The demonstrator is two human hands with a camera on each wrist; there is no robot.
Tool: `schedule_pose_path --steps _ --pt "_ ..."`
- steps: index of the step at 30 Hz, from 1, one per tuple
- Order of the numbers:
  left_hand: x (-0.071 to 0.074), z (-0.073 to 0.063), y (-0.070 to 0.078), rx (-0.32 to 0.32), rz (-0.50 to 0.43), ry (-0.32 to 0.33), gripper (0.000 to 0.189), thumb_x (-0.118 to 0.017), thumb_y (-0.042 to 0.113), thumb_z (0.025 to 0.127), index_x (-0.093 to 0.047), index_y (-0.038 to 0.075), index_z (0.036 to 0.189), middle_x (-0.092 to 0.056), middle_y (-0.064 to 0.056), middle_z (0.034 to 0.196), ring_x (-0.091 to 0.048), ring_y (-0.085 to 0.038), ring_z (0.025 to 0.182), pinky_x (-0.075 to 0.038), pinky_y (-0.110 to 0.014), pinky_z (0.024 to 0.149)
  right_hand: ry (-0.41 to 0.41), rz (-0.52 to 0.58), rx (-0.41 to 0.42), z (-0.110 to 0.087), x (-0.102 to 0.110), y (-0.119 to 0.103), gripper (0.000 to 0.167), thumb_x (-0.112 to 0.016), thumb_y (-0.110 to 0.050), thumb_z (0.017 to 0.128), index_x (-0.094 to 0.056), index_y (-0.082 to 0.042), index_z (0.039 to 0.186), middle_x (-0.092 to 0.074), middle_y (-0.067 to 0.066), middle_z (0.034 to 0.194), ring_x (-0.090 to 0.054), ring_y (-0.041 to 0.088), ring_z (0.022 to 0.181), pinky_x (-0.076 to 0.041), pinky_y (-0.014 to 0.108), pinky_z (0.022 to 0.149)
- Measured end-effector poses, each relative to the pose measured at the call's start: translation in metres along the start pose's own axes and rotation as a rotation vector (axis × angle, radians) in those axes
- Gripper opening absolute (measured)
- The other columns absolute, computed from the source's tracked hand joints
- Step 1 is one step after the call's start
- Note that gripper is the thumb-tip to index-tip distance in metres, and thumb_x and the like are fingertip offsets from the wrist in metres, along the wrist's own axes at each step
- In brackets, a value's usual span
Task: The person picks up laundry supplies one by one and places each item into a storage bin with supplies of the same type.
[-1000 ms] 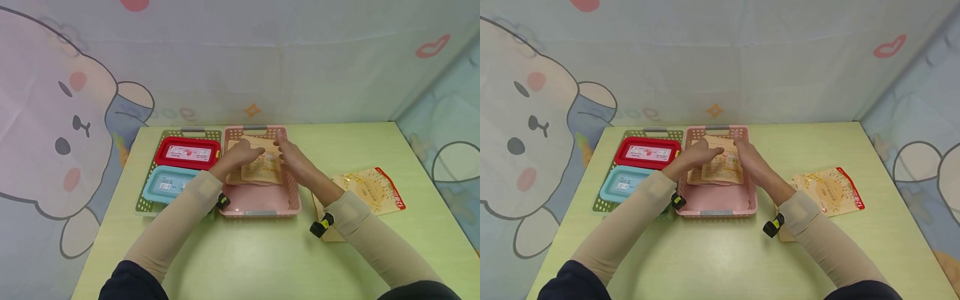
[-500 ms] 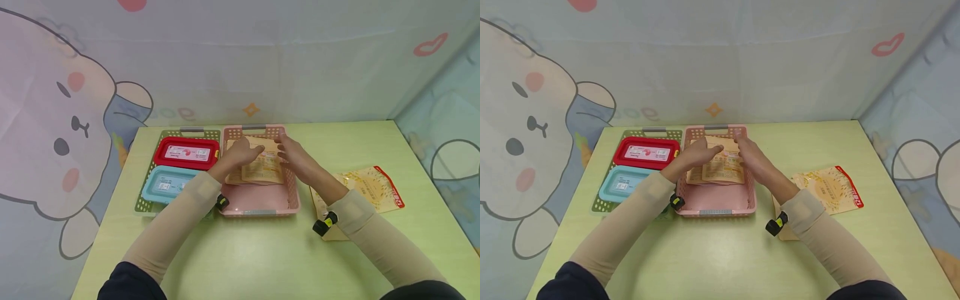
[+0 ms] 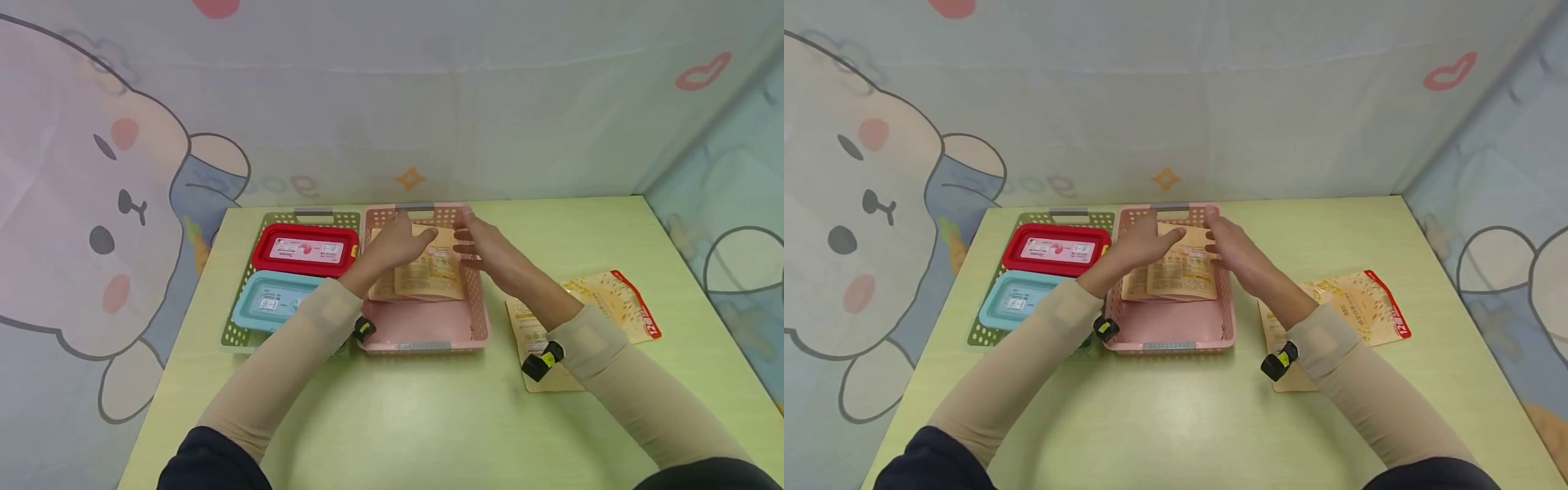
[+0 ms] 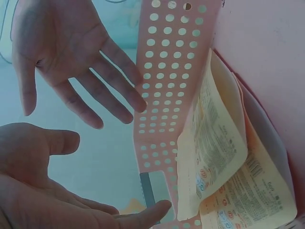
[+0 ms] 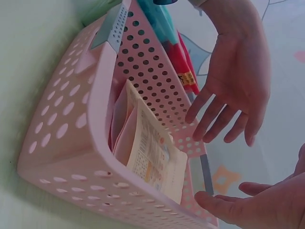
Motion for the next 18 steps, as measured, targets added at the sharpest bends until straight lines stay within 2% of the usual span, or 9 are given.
schedule_pose_path --steps 4,8,12,18 --pt "0.002 0.0 0.002 -0.015 -0.001 -0.005 0.094 -0.053 0.052 0.108 -0.005 -0.003 0.168 -0.016 -0.021 0.174 -0.027 -0.036 0.158 -0.031 -0.053 0.124 -0.002 -0.024 0.026 -0.003 0.005 -0.003 0.085 -0.023 -0.065 0.111 -0.024 0.0 0.166 -0.031 0.024 0.167 -0.035 0.041 0.153 -0.031 0.054 0.124" --pt "0.003 -0.001 0.005 -0.058 -0.005 0.021 0.091 -0.054 0.049 0.108 -0.009 -0.002 0.168 -0.023 -0.022 0.172 -0.03 -0.036 0.157 -0.033 -0.053 0.123 -0.01 -0.052 0.048 -0.005 0.01 -0.005 0.084 -0.023 -0.064 0.111 -0.027 0.0 0.165 -0.035 0.023 0.165 -0.037 0.041 0.152 -0.03 0.054 0.124" --pt "0.004 -0.003 0.009 -0.082 -0.023 0.038 0.089 -0.055 0.046 0.109 -0.008 -0.002 0.168 -0.021 -0.022 0.173 -0.026 -0.037 0.158 -0.03 -0.054 0.124 -0.017 -0.069 0.064 -0.008 0.016 -0.008 0.081 -0.023 -0.061 0.112 -0.029 0.001 0.164 -0.037 0.022 0.163 -0.036 0.042 0.152 -0.029 0.055 0.124" --pt "0.008 -0.008 0.018 -0.078 -0.03 0.026 0.089 -0.054 0.046 0.109 -0.006 0.0 0.169 -0.019 -0.02 0.174 -0.022 -0.036 0.16 -0.027 -0.054 0.125 -0.029 -0.109 0.07 -0.014 0.024 -0.013 0.082 -0.022 -0.062 0.112 -0.029 0.002 0.163 -0.036 0.025 0.164 -0.034 0.042 0.154 -0.026 0.055 0.126"
Point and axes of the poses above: each hand's wrist, its own z-axis towards the middle knuckle, its own x-axis out of the back of the hand, y = z × x, the point moved 1 cm from there along z, towards the middle knuckle
